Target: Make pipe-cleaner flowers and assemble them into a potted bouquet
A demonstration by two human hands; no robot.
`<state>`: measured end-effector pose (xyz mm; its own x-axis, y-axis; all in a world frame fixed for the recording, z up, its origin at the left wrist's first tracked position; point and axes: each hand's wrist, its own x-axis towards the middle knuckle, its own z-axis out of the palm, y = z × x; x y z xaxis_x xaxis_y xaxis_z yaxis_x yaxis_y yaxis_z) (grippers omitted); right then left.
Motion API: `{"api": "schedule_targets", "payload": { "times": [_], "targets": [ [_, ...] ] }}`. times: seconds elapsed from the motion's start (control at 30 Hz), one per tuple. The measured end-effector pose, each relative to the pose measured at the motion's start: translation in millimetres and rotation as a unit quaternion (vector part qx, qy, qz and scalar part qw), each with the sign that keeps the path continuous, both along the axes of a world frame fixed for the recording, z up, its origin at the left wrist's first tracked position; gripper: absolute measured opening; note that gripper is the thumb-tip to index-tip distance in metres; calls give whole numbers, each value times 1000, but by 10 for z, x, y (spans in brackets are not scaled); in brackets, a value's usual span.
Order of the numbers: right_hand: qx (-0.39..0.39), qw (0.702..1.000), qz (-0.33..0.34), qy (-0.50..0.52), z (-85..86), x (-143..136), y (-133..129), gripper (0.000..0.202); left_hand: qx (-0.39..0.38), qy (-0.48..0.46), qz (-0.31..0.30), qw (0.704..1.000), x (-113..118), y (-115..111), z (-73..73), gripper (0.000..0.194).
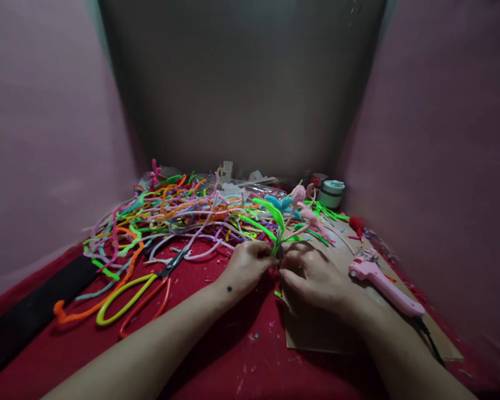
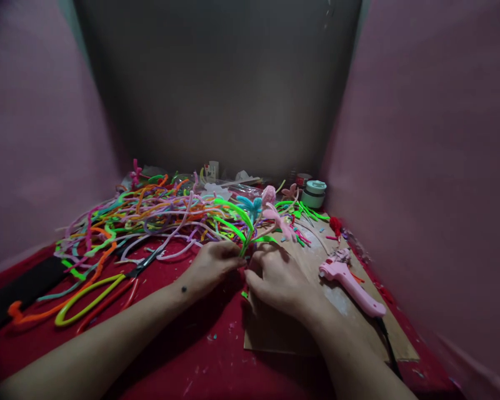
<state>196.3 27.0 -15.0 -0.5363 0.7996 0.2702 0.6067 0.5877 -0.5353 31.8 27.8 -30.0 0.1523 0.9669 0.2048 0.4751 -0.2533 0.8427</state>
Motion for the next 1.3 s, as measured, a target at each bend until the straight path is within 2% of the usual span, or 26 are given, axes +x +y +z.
{"api": "schedule_targets", "payload": {
  "times": [0.07, 0.17, 0.3, 0.4, 0.47, 0.53, 0.63, 0.73, 0.9, 1.0, 1.1, 1.2, 1.3],
  "targets": [
    [-58, 991, -14, 122, 6, -36, 22, 16, 24, -31, 11, 999, 7, -22, 25, 17],
    [-127, 954, -11, 272, 12, -87, 40, 17, 60, -69, 7, 996, 28, -60, 35, 11],
    [-187, 908, -25, 375, 4, -166, 15, 19, 139, -62, 7, 988, 60, -94, 9, 10],
    [-198, 882, 4, 428, 26, -234, -11, 18, 197, -18, 26, 980, 42, -101, 26, 11],
    [-187, 879, 29, 437, 82, -271, -9, 20, 215, 11, 54, 975, -9, -109, 73, 12],
    [-169, 888, 38, 425, 161, -300, 19, 20, 228, 25, 75, 971, -84, -128, 141, 12],
    [-143, 904, 31, 402, 262, -358, 96, 19, 271, 18, 73, 960, -194, -175, 240, 15],
    [-118, 911, 26, 393, 277, -457, 150, 16, 300, -8, 68, 951, -253, -226, 303, 12],
    [-149, 903, 13, 404, 169, -607, 97, 12, 250, -50, 81, 963, -260, -278, 348, 12],
    [-169, 876, 19, 450, 83, -612, 83, 12, 211, -38, 66, 975, -243, -269, 339, 15],
    [-188, 838, 46, 511, 11, -562, 120, 13, 142, -47, 35, 988, -239, -220, 326, 17],
    [-226, 814, 54, 533, -14, -501, 153, 17, 38, -123, 33, 991, -278, -147, 340, 20],
    [-240, 820, 59, 516, 3, -462, 147, 18, -28, -241, 36, 969, -344, -72, 362, 19]
  ]
}}
